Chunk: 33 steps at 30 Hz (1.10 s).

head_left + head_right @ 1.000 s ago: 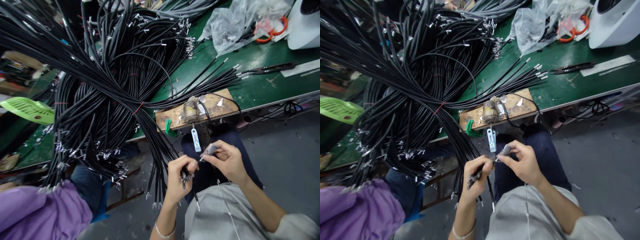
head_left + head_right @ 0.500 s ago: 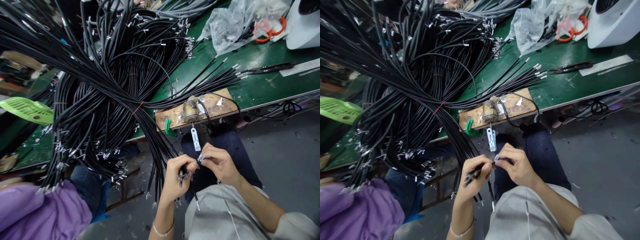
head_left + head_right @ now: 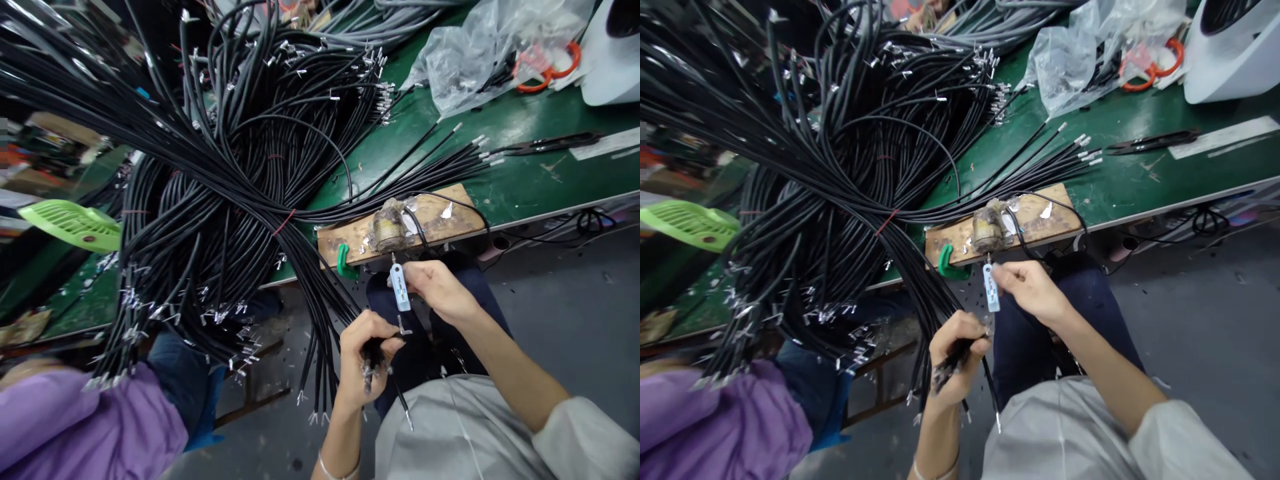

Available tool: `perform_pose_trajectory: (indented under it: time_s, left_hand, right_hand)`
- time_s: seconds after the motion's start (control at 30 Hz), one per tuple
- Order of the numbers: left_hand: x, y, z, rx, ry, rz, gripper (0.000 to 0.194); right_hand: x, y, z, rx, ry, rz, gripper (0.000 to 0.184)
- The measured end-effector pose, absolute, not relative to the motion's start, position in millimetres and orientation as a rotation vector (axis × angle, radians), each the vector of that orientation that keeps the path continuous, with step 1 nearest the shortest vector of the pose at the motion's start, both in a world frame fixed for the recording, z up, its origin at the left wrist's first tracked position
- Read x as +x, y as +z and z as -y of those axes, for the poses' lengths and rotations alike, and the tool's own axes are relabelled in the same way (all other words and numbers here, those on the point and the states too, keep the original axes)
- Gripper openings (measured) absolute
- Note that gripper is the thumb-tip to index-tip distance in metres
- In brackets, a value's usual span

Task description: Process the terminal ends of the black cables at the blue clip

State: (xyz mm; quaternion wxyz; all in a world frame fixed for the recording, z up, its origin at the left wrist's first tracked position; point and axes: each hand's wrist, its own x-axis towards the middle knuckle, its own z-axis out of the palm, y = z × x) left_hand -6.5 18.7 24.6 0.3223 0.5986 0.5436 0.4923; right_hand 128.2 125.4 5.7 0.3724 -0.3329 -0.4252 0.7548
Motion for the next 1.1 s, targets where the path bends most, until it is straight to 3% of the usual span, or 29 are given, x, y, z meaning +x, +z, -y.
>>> perform_pose_trajectory:
  time_s: [0.3,0.53,0.7,0.87,0.97,1.1]
  left_hand:
    - [2.6,25.4,-30.4,1.496,1.231,-1.524,0.013]
    - [-0.7,28.8,-28.2,1.508,1.212,-1.524,0.012]
    - [-6.0,29.1,-23.1,1.581,1.227,-1.45,0.008]
    - [-5.5,26.5,-26.9,1.58,1.177,-1.384,0.009]
    - [-3.0,24.8,-30.5,1.611,1.042,-1.378,0.01]
    - [-2.6,24.4,-26.1,1.648,1.075,-1.342,0.008]
  right_hand:
    - [115.8,6.3,-118.4,-0.677,2.172,0.707,0.039]
    - [127.5,-22.3,-113.1,-0.666,2.226,0.616,0.051]
    - [161.3,-40.2,-106.5,-0.897,1.967,0.807,0.032]
    - [186.1,-15.1,-81.2,-0.942,1.474,1.312,0.008]
    - [179.1,9.0,-65.5,-0.711,1.21,1.706,0.025]
    - [161.0,15.4,-59.2,-0.764,1.105,1.569,0.016]
